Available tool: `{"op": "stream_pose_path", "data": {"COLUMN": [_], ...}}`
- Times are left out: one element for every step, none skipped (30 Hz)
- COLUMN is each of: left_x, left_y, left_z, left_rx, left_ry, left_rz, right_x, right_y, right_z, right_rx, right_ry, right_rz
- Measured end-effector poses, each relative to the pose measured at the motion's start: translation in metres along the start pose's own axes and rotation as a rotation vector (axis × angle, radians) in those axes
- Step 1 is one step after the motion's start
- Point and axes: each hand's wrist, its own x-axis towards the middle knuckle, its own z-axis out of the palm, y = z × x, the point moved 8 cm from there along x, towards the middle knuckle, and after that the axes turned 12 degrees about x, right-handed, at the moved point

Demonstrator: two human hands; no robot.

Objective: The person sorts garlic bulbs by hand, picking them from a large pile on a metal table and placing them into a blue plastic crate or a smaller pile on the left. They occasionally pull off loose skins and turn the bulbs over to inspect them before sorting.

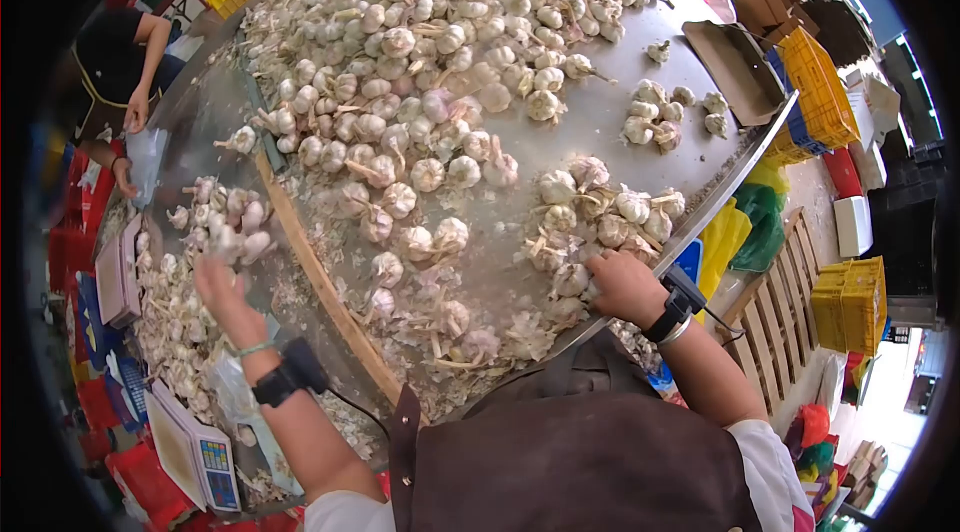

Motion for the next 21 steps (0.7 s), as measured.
{"op": "stream_pose_path", "data": {"left_x": [-0.027, -0.062, -0.094, -0.144, -0.187, -0.219, -0.248, -0.259, -0.268, -0.273, -0.274, -0.273, -0.272, -0.270, -0.260, -0.252, -0.245, -0.228, -0.220, -0.217, -0.216], "left_y": [0.016, 0.033, 0.032, 0.042, 0.049, 0.041, 0.029, 0.017, 0.007, 0.002, -0.002, -0.004, -0.005, -0.004, -0.010, -0.016, -0.012, -0.016, -0.026, -0.028, -0.027], "left_z": [0.020, 0.049, 0.079, 0.106, 0.123, 0.137, 0.147, 0.151, 0.154, 0.157, 0.159, 0.160, 0.162, 0.162, 0.163, 0.162, 0.159, 0.151, 0.145, 0.141, 0.139], "left_rx": [0.042, 0.148, 0.208, 0.403, 0.486, 0.605, 0.720, 0.717, 0.728, 0.739, 0.738, 0.743, 0.749, 0.746, 0.635, 0.519, 0.518, 0.116, -0.281, -0.278, -0.277], "left_ry": [-0.070, -0.260, -0.499, -0.793, -0.888, -1.002, -1.114, -1.118, -1.101, -1.086, -1.091, -1.087, -1.082, -1.083, -1.169, -1.237, -1.240, -1.222, -1.131, -1.132, -1.161], "left_rz": [0.077, 0.218, 0.324, 0.215, 0.601, 0.784, 0.969, 0.965, 0.986, 1.006, 1.003, 1.020, 1.037, 1.037, 0.772, 0.505, 0.504, 0.029, -0.440, -0.442, -0.425], "right_x": [0.002, 0.005, 0.007, 0.008, 0.009, 0.007, 0.006, 0.006, 0.006, 0.005, 0.001, -0.006, -0.009, -0.011, -0.013, -0.013, -0.012, -0.010, -0.009, -0.003, 0.000], "right_y": [-0.001, 0.003, 0.007, 0.008, 0.005, 0.000, -0.002, 0.001, 0.009, 0.023, 0.034, 0.041, 0.040, 0.028, 0.011, 0.003, 0.003, 0.004, 0.006, 0.008, 0.004], "right_z": [0.005, 0.010, 0.014, 0.014, 0.009, -0.001, -0.009, -0.018, -0.024, -0.028, -0.029, -0.034, -0.040, -0.048, -0.062, -0.069, -0.067, -0.067, -0.067, -0.063, -0.062], "right_rx": [0.009, -0.025, -0.061, -0.068, -0.065, -0.036, -0.010, 0.040, 0.038, 0.389, 0.743, 1.154, 1.458, 1.699, 1.934, 1.994, 1.994, 2.022, 2.050, 1.874, 1.877], "right_ry": [-0.008, -0.032, -0.054, -0.038, -0.044, -0.052, -0.060, -0.025, -0.028, -0.041, -0.053, 0.071, 0.064, 0.007, -0.054, 0.020, 0.022, 0.043, 0.065, -0.043, -0.045], "right_rz": [-0.009, 0.045, 0.100, 0.086, 0.083, 0.089, 0.097, 0.119, 0.122, 0.182, 0.241, 0.257, 0.214, 0.084, -0.057, -0.111, -0.109, -0.153, -0.198, -0.205, -0.203]}}
